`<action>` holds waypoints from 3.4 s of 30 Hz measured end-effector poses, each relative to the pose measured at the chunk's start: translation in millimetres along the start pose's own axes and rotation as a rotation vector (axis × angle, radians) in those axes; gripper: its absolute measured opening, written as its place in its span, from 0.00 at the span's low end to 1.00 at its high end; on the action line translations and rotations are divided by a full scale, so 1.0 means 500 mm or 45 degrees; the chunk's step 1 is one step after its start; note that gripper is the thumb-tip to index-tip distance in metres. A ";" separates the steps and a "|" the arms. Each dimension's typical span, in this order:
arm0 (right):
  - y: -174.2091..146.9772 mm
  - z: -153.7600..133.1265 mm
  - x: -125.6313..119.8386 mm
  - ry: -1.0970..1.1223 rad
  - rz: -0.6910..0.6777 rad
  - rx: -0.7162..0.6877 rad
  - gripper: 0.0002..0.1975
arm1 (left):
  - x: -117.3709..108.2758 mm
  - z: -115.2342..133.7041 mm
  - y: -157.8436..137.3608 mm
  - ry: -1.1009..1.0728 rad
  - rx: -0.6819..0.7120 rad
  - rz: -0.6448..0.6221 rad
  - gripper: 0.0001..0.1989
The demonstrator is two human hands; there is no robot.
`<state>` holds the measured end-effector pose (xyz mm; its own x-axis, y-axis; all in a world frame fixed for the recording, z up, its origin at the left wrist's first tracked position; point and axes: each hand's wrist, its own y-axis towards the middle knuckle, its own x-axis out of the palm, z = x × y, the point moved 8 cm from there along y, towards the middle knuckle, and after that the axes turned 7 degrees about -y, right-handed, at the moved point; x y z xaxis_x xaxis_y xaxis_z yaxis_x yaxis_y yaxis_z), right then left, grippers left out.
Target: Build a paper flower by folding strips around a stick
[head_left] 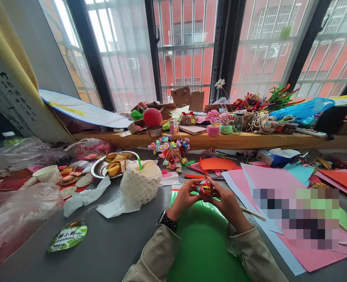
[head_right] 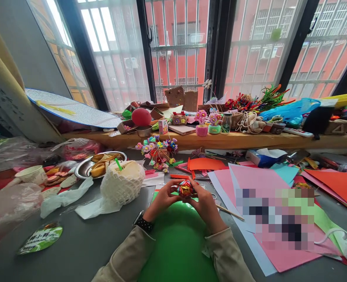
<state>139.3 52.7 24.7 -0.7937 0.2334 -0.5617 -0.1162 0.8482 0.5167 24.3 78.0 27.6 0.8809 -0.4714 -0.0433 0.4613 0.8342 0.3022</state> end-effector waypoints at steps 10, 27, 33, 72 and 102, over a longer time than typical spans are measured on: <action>-0.001 -0.008 -0.010 -0.095 0.054 0.009 0.29 | -0.008 0.006 -0.005 -0.121 -0.010 0.169 0.19; -0.002 -0.016 -0.022 -0.061 0.025 0.088 0.27 | -0.007 -0.008 -0.003 -0.250 -0.049 0.184 0.19; 0.004 -0.022 -0.033 -0.161 0.043 0.058 0.32 | -0.002 -0.007 0.002 -0.151 -0.008 0.090 0.26; 0.006 -0.044 -0.038 -0.591 0.132 -0.359 0.24 | 0.013 0.075 -0.023 1.269 0.466 0.039 0.25; 0.008 -0.018 -0.033 -0.612 0.115 -0.267 0.25 | 0.009 0.081 -0.029 1.244 0.589 0.179 0.21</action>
<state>146.7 47.8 41.9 -0.4485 0.5345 -0.7164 -0.2161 0.7129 0.6671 17.3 52.0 61.6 0.7209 0.2216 -0.6566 0.4453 0.5779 0.6839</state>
